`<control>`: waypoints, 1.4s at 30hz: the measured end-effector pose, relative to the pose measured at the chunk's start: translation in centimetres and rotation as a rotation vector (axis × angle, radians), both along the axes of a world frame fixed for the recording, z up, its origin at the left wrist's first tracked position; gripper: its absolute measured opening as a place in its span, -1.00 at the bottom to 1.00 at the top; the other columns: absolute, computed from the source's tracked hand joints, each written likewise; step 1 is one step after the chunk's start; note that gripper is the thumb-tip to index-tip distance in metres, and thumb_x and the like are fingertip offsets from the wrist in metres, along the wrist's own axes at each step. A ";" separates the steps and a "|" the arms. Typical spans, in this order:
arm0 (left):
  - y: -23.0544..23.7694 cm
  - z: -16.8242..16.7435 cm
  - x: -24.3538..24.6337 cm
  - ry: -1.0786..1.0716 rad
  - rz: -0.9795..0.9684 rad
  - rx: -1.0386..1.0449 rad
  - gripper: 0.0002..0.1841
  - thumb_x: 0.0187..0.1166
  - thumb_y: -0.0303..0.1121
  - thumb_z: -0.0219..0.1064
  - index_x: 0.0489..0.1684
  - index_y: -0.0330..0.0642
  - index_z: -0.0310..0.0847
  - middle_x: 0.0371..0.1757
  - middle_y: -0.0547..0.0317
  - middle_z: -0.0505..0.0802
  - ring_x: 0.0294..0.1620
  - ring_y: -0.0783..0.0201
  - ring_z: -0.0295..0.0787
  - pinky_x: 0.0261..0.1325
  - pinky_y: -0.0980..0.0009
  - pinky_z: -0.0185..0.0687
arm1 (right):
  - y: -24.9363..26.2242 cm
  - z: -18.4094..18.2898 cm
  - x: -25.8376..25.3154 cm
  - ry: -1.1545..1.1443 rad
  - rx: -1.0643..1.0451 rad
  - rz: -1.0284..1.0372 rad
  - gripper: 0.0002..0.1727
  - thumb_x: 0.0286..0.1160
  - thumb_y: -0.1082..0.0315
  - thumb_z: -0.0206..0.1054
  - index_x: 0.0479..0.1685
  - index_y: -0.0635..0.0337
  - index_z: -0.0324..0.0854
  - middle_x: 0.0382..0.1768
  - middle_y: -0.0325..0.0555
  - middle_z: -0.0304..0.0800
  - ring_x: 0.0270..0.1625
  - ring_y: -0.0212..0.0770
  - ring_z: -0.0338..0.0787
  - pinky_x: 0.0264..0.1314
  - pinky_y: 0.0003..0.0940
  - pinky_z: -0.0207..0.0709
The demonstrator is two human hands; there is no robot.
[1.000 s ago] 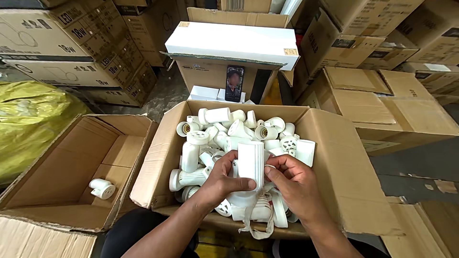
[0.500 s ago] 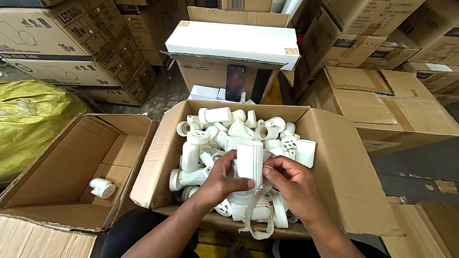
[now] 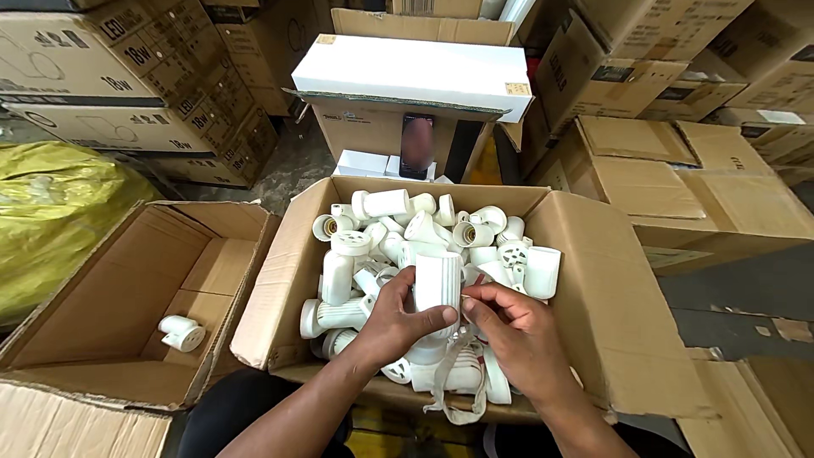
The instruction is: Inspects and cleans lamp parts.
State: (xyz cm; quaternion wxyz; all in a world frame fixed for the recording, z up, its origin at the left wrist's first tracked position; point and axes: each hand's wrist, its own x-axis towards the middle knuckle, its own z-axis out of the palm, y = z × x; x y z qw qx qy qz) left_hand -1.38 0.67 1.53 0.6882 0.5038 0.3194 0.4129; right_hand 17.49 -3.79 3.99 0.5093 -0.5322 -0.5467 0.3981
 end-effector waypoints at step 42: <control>0.3 -0.7 -0.4 -0.085 -0.051 0.037 -0.51 0.50 -0.22 0.44 0.26 -0.39 0.51 0.02 0.02 0.86 0.04 0.23 0.85 0.20 0.25 0.77 | -0.6 0.2 -0.5 -0.050 0.044 0.055 -0.87 0.51 0.36 0.43 -0.15 0.22 0.82 -0.36 -0.26 0.84 -0.38 -0.49 0.75 -0.33 -0.66 0.65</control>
